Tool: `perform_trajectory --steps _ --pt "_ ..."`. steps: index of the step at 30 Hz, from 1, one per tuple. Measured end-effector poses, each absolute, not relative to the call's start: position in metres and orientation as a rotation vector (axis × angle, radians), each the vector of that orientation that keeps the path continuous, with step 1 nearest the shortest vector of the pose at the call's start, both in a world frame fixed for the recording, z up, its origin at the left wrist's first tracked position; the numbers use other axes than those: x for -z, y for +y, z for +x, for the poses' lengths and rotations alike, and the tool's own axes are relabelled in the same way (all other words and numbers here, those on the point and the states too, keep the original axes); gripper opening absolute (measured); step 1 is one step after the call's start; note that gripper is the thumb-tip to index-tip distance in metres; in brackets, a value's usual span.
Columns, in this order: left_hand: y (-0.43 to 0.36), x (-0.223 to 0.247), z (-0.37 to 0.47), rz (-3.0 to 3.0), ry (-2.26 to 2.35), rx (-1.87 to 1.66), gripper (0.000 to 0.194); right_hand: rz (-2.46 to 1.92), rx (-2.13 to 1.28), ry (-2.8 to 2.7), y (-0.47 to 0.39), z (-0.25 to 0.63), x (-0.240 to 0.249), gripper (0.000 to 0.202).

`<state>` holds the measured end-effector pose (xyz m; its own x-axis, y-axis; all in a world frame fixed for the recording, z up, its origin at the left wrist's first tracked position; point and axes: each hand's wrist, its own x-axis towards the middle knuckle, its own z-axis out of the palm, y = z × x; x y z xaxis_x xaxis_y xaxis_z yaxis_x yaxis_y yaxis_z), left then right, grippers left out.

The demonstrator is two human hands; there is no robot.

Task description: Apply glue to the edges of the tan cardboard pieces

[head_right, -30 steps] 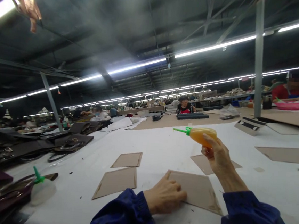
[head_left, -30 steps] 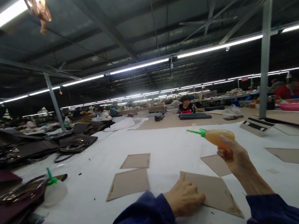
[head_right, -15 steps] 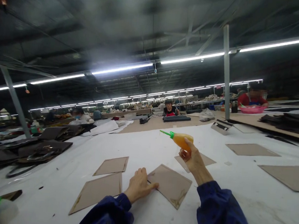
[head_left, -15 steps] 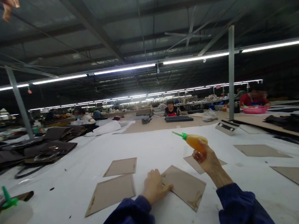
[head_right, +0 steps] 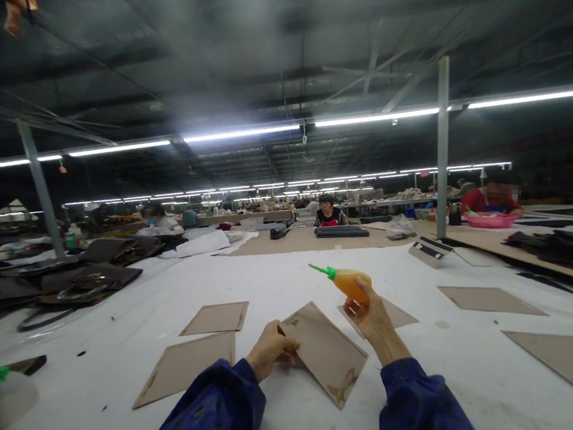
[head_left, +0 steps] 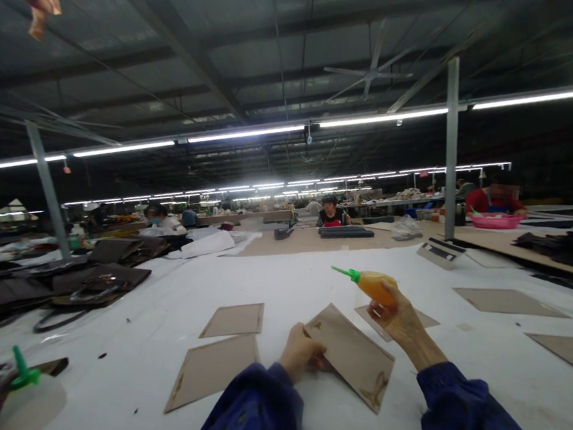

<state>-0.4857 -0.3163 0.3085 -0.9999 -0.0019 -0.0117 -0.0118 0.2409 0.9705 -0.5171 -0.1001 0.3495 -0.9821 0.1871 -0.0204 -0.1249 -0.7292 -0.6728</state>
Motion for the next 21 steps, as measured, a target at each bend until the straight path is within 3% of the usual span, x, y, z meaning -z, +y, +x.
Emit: perform_trajectory --steps 5,14,21 --pt "-0.314 -0.312 -0.478 -0.030 2.092 -2.251 0.029 -0.153 -2.768 -1.129 -0.106 -0.519 -0.343 0.024" --pt "-0.314 -0.319 -0.475 0.058 1.796 -2.486 0.032 -0.120 -2.717 -1.275 -0.108 -0.523 -0.338 0.024" --pt "-0.302 -0.310 -0.469 -0.069 1.564 -2.363 0.028 0.071 -2.639 -1.417 -0.116 -0.515 -0.342 0.028"
